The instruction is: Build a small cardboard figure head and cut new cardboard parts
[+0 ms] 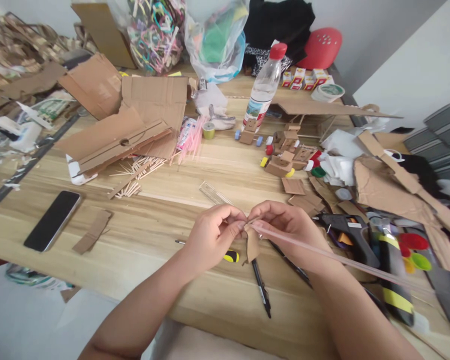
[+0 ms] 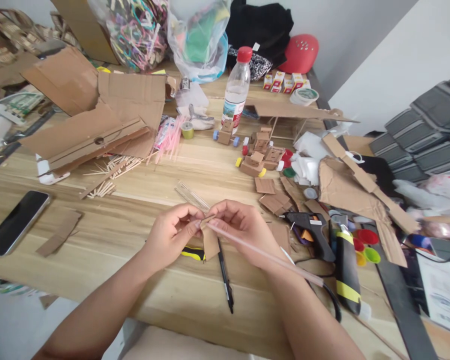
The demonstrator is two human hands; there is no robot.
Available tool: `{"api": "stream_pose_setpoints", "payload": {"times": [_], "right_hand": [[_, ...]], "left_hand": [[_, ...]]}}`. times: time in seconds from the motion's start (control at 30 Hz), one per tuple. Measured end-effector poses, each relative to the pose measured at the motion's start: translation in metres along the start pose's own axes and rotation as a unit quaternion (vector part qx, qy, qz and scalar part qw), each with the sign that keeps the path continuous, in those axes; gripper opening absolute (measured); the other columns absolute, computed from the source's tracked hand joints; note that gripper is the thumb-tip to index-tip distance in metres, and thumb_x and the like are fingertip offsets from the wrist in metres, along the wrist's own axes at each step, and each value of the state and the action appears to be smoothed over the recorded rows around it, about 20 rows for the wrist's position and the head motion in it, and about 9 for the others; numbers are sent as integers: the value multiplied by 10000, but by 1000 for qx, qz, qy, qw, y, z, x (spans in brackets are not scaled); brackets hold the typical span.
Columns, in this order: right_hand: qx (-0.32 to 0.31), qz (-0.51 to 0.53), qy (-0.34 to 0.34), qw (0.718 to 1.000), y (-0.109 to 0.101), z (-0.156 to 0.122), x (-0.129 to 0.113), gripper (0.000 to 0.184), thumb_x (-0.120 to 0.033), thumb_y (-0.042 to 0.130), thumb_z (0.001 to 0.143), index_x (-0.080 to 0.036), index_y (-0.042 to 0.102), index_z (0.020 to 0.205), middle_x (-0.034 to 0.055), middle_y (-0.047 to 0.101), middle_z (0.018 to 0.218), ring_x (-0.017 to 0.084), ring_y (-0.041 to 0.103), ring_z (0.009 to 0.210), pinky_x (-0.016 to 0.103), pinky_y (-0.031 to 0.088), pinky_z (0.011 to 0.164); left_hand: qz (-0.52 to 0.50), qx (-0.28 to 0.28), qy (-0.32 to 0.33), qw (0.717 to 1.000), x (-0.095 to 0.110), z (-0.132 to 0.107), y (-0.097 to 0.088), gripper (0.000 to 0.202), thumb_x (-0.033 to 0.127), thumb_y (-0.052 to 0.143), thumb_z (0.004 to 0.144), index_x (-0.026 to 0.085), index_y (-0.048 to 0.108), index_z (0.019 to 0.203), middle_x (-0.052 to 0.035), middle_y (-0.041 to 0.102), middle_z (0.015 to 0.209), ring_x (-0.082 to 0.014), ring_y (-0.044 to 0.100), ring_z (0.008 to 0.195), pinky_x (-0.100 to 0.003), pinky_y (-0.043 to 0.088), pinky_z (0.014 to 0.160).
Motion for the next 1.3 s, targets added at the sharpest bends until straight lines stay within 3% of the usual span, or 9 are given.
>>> {"api": "stream_pose_setpoints", "payload": {"times": [0.33,0.53,0.7,1.0,1.17,1.3], "right_hand": [[18,26,-10,999,3,1,4,495,-653,879,680,-221,674,809,18,732,726,155,662,663,280,533,642],[92,36,4,995,4,5,14,517,-650,887,646,-221,659,824,17,739,710,140,627,583,266,494,549],[138,-14,-26,990,10,2,14,353,-516,843,717,-230,658,812,38,752,754,188,693,671,313,555,619],[178,-88,-71,978,15,-2,16,231,-422,728,810,-248,587,867,22,706,729,196,684,663,316,540,596],[252,-245,-149,924,22,-10,11,157,-294,649,879,-271,518,795,-30,625,647,140,563,528,271,461,522],[227,-274,-168,919,27,-14,10,84,-267,579,921,-269,565,838,-13,686,663,146,628,527,268,502,535]], "left_hand": [[-57,-2,-38,998,-2,5,-2,327,495,794,798,190,676,791,-18,700,695,-169,684,632,-275,575,631],[-80,-1,-48,996,-4,7,-1,525,707,715,813,190,676,888,-39,712,791,-182,682,717,-293,576,693],[-51,41,-47,997,-6,6,4,401,556,818,745,201,646,816,-16,671,772,-168,651,734,-260,539,671],[-17,85,-56,995,-6,6,3,219,395,744,719,199,646,734,-17,692,743,-165,652,705,-240,505,602],[-10,106,-47,993,-6,7,1,221,394,745,714,200,637,716,-11,684,724,-161,645,686,-236,502,589],[-1,122,-34,992,-6,7,1,195,370,738,726,196,652,715,-11,680,706,-153,626,665,-221,484,556]]}}
Point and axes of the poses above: each hand's wrist, its own z-axis towards the middle knuckle, its own y-axis out of the palm, x = y × z, the point moved 2 cm from there along z, towards the middle knuckle
